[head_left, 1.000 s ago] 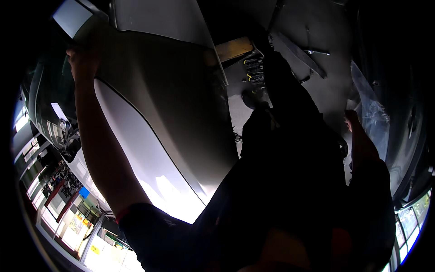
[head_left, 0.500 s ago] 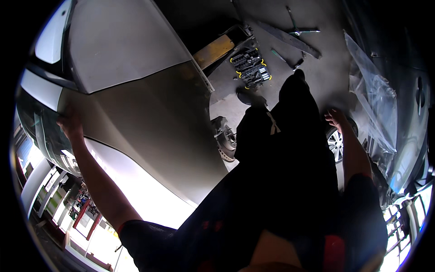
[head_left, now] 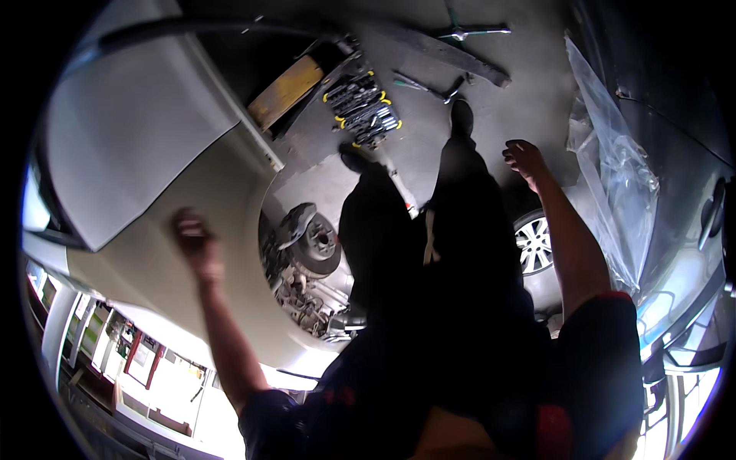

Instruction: The person works on the windshield trim of a white car, using their hands to press and secure the black rubber molding into place along the edge of the glass.

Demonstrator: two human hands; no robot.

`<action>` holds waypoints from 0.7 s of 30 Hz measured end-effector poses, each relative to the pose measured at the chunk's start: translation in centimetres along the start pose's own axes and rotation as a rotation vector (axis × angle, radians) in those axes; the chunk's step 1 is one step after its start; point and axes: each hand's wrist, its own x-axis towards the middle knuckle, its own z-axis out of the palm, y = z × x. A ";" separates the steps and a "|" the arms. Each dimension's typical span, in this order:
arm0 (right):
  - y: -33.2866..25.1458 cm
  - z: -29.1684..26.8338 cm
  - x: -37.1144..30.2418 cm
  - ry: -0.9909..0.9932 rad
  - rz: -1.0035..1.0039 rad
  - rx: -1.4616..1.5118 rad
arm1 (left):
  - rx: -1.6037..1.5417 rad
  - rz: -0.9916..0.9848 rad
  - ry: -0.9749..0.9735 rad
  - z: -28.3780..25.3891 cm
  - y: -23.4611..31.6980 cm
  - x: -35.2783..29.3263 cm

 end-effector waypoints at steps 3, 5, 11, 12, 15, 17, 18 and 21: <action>-1.3 -1.7 3.1 0.007 -0.055 0.014 | 1.096 -0.177 -0.771 19.9 -9.3 -9.6; 0.0 -2.0 6.0 -0.049 -0.074 -0.067 | 0.998 -0.475 -1.376 24.1 -16.0 -13.6; 8.0 -0.3 15.7 0.086 0.069 -0.052 | 0.812 -0.458 -1.107 28.0 -27.2 -16.4; 10.0 0.3 16.4 0.137 0.112 -0.053 | 0.801 -0.437 -1.152 28.0 -28.7 -14.8; 15.4 4.1 20.0 0.058 0.150 -0.035 | 0.954 -0.467 -0.986 23.4 -33.4 -13.8; 18.5 7.1 22.3 0.019 0.172 -0.106 | 1.010 -0.372 -0.724 21.3 -35.4 -13.3; 20.1 8.6 22.9 -0.021 0.048 -0.248 | 1.006 -0.395 -0.743 21.2 -35.6 -13.2; 21.5 13.9 22.5 -0.113 -0.042 -0.322 | 1.004 -0.537 -0.685 19.4 -34.1 -13.0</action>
